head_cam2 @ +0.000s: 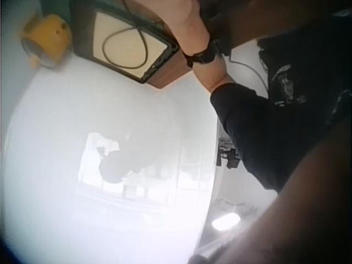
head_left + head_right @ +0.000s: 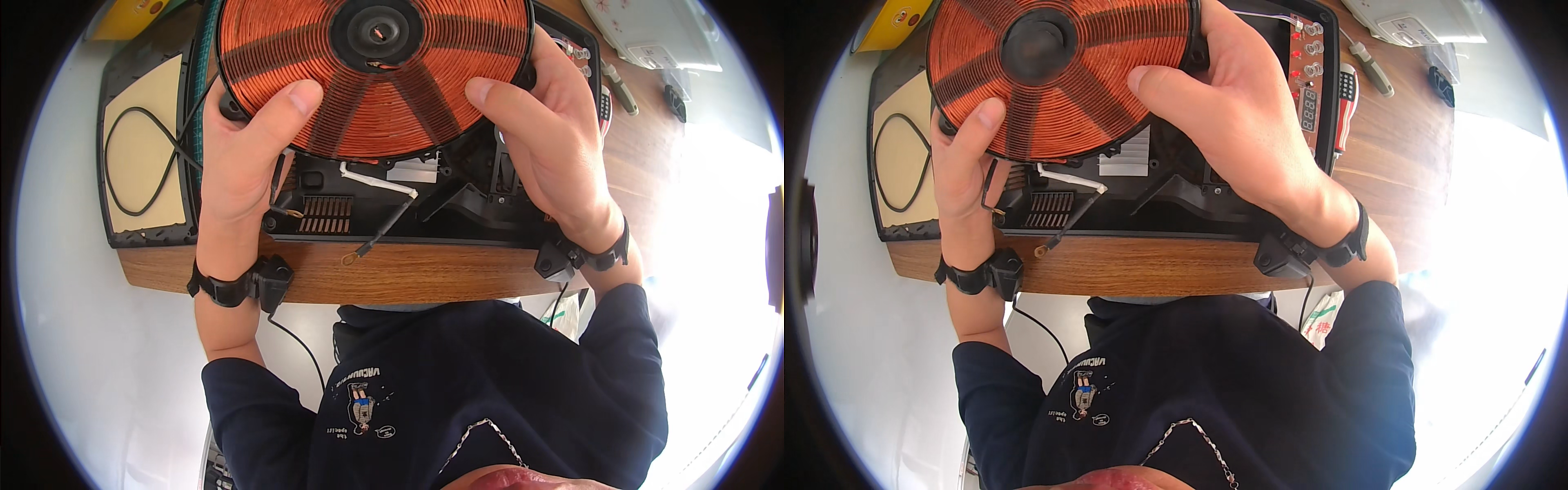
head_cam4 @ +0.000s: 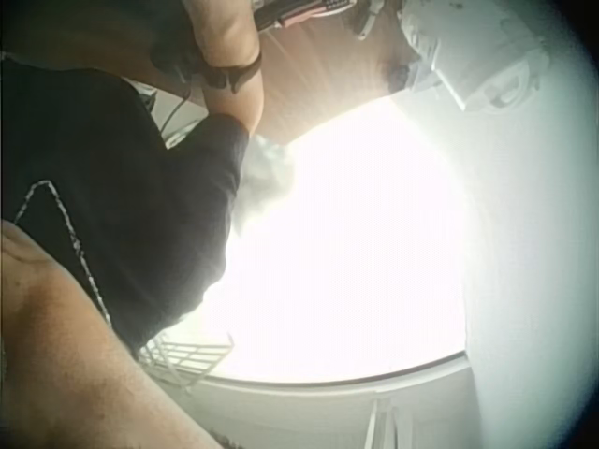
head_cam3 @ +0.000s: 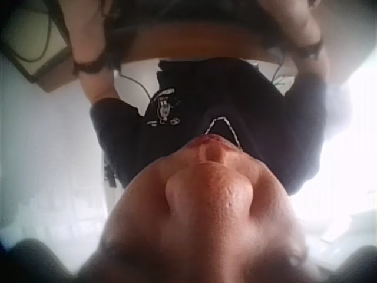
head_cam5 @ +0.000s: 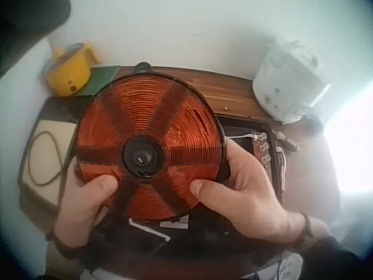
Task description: The person assembles an electronic device by placing a copper coil onto a circuit board, connecting wires, and securing components with a screwdriver. The person uses a screwdriver to tighten screws and adjusts the coil's position multiple times.
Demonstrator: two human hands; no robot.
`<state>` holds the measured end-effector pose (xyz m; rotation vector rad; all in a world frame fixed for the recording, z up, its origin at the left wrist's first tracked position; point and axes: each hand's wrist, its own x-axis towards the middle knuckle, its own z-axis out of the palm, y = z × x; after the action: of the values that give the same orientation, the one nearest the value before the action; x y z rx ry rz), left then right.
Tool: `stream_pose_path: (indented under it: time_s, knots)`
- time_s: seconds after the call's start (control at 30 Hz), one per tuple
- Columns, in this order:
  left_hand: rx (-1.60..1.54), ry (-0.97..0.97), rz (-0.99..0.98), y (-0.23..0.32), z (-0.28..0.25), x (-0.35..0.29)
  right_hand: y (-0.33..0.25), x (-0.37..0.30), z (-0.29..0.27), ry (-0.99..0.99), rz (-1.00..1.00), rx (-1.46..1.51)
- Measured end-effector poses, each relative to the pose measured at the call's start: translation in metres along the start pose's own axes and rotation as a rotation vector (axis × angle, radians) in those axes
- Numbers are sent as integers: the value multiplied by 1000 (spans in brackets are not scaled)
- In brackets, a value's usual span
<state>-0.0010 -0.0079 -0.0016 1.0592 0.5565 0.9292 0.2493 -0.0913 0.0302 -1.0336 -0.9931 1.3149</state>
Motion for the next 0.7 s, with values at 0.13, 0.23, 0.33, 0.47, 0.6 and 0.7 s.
stream_pose_path:
  time_s: [0.13,0.23,0.33,0.47,0.6,0.7]
  knots:
    - [-4,-24,13,0,0,0,-1,0,-1,2,10,-26]
    - [-8,1,10,1,3,-1,-2,-1,1,27,25,17]
    - [-19,-4,26,0,5,-1,1,-1,-2,6,1,14]
    - [-29,2,14,0,4,-1,1,-1,-4,3,-6,-13]
    - [-22,2,12,0,3,-1,3,0,-5,-12,-8,-18]
    - [-24,-3,9,1,5,-1,2,0,-3,-6,-8,-7]
